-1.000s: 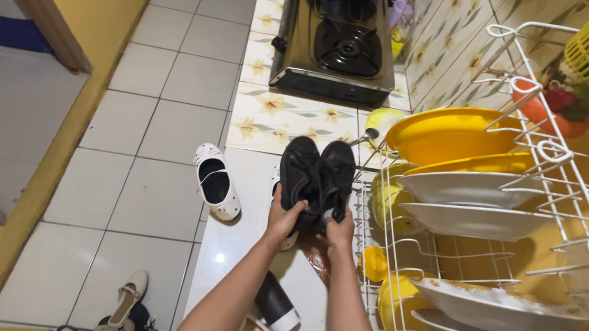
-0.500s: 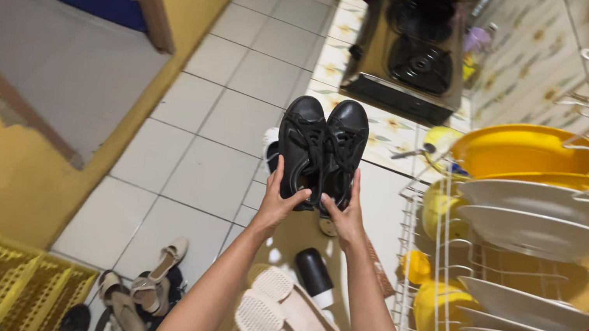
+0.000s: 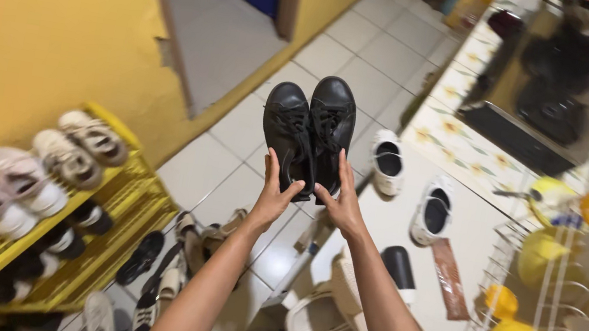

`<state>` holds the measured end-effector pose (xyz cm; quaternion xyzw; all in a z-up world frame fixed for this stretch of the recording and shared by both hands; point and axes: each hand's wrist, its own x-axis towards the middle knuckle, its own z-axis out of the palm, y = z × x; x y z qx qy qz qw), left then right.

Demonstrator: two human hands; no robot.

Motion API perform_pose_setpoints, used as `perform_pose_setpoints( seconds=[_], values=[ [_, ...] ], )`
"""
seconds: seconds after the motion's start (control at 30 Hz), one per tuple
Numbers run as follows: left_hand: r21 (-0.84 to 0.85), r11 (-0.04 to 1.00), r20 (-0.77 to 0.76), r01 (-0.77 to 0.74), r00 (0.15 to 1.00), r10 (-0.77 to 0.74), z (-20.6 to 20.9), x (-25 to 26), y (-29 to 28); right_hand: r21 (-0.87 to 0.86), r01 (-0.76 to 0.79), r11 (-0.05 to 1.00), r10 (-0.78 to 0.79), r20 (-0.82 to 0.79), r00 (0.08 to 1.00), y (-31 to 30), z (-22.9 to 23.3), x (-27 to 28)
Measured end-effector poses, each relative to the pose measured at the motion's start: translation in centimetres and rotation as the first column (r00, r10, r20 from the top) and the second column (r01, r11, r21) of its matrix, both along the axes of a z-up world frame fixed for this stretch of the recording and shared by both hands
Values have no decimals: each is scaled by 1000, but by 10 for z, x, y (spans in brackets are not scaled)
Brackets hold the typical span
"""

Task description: The person picks up various shoes from the floor and a countertop and places them onto a yellow two-tier plastic shoe rack. The person handles sneakers, sandals, and flats, arranging them on the rack's shelves.

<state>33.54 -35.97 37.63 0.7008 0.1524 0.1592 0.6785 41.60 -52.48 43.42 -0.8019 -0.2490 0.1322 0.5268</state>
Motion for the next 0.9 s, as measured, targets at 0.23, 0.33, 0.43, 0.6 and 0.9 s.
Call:
perform_pose_setpoints(
  seconds=[0.23, 0.33, 0.43, 0.6, 0.9],
  values=[
    [55, 980, -7, -193, 981, 194, -30, -100, 73, 80, -212, 974, 213, -4, 977, 88, -18, -76],
    [97, 961, -16, -258, 965, 260, -40, -142, 97, 100, -274, 956, 278, -23, 960, 119, -29, -109],
    [34, 958, -126, -284, 950, 286, -41, -185, 114, 66, -321, 945, 326, -75, 942, 145, -40, -139],
    [8, 944, -223, -331, 919, 324, -55, -241, 130, 55, -405, 913, 408, -94, 908, 174, -62, -180],
    [-88, 893, -286, -442, 870, 402, -97, -299, 132, 109, -497, 861, 508, -205, 836, 196, -116, -219]
  ],
)
